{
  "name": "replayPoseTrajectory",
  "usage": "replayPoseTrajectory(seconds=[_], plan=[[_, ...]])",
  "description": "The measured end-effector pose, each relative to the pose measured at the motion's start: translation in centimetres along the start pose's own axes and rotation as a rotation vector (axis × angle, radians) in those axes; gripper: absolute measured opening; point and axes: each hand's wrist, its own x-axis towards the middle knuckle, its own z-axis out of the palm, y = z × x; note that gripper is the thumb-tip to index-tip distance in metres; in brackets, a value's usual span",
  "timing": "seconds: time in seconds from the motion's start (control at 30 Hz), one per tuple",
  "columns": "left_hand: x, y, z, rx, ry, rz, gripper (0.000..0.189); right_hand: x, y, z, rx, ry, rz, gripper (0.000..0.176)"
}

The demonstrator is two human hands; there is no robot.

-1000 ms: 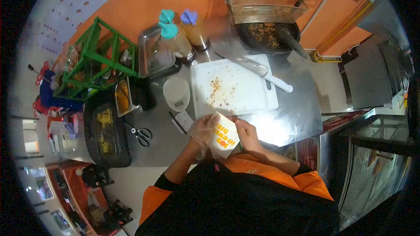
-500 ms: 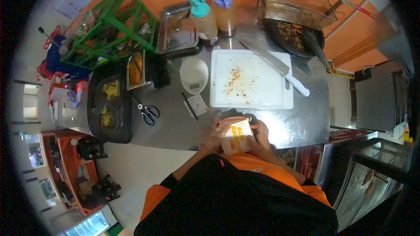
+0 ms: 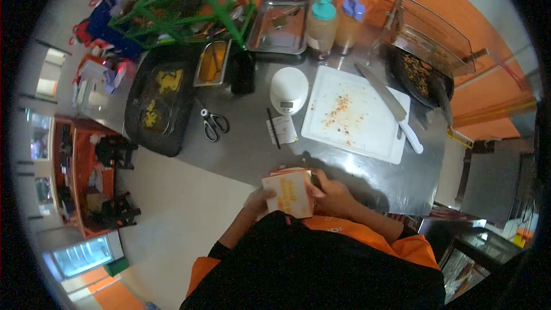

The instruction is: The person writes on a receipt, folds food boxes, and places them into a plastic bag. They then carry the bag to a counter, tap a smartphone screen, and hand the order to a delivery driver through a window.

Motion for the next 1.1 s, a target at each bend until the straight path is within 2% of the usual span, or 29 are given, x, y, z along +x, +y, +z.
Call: replayPoseTrajectory(seconds=[0.07,0.1,0.2,0.27,0.33,0.4,0.47,0.5,0.53,0.57,0.6,0.63,0.7,0.77,0.8,0.87,0.93,1.0,1.03,1.1], plan=[[-2.4,-1.7,-2.3,-0.114,0.062,0.020,0.063,1.7,-2.0,-1.2,-0.194,-0.066,-0.114,0.041],[-3.6,-2.7,-3.2,-0.177,0.094,0.040,0.063,3.2,-1.7,-0.4,-0.266,0.025,-0.230,0.033],[-6.6,-6.0,-5.9,-0.356,0.184,0.125,0.064,10.1,-1.6,1.2,-0.072,0.437,-0.512,0.033],[-7.3,-8.0,-7.7,-0.474,0.211,0.191,0.064,15.3,-2.9,1.6,-0.256,0.783,-0.535,0.039],[-8.2,-9.7,-9.6,-0.565,0.212,0.265,0.064,19.4,-1.9,2.1,-0.293,0.714,-0.489,0.045],[-9.5,-10.9,-11.9,-0.633,0.200,0.318,0.064,23.5,0.7,3.1,-0.068,0.681,-0.430,0.051],[-11.1,-11.3,-14.8,-0.686,0.191,0.354,0.064,21.4,-1.4,1.6,-0.077,0.635,-0.456,0.050],[-12.0,-11.2,-16.4,-0.702,0.182,0.369,0.064,24.9,3.2,1.0,-0.350,0.831,-0.601,0.041],[-13.1,-10.8,-18.3,-0.716,0.177,0.387,0.065,23.0,0.7,1.0,-0.371,1.116,-0.844,0.032],[-14.7,-9.8,-21.3,-0.721,0.170,0.420,0.065,20.7,-3.0,0.0,-0.086,0.967,-0.542,0.030],[-15.8,-9.1,-23.1,-0.728,0.171,0.442,0.065,20.9,-2.6,-0.9,-0.180,1.082,-0.551,0.028],[-16.9,-8.4,-24.9,-0.736,0.172,0.465,0.065,22.4,-1.2,-2.3,-0.138,1.171,-0.602,0.025],[-18.9,-6.6,-28.5,-0.747,0.189,0.526,0.065,24.0,-3.6,-1.5,-0.104,1.312,-0.714,0.020],[-20.6,-4.4,-32.5,-0.740,0.219,0.568,0.066,18.9,-13.9,3.3,-0.205,1.403,-0.726,0.017],[-21.7,-2.7,-34.9,-0.734,0.224,0.555,0.065,18.0,-17.7,5.6,-0.091,1.261,-0.693,0.020],[-23.7,2.0,-39.6,-0.720,0.230,0.536,0.063,17.7,-25.5,10.8,0.014,1.116,-0.800,0.021],[-26.2,9.4,-41.9,-0.564,0.457,0.589,0.060,20.5,-31.3,15.8,0.132,0.954,-0.934,0.021],[-26.6,14.5,-48.6,-0.554,0.470,0.667,0.058,23.9,-38.1,20.8,0.293,0.689,-1.042,0.024],[-26.9,17.0,-51.7,-0.548,0.480,0.706,0.056,25.6,-41.7,23.0,0.308,0.539,-1.021,0.025],[-27.8,23.0,-55.7,-0.600,0.364,0.754,0.056,29.5,-49.1,26.7,0.297,0.269,-1.018,0.028]])
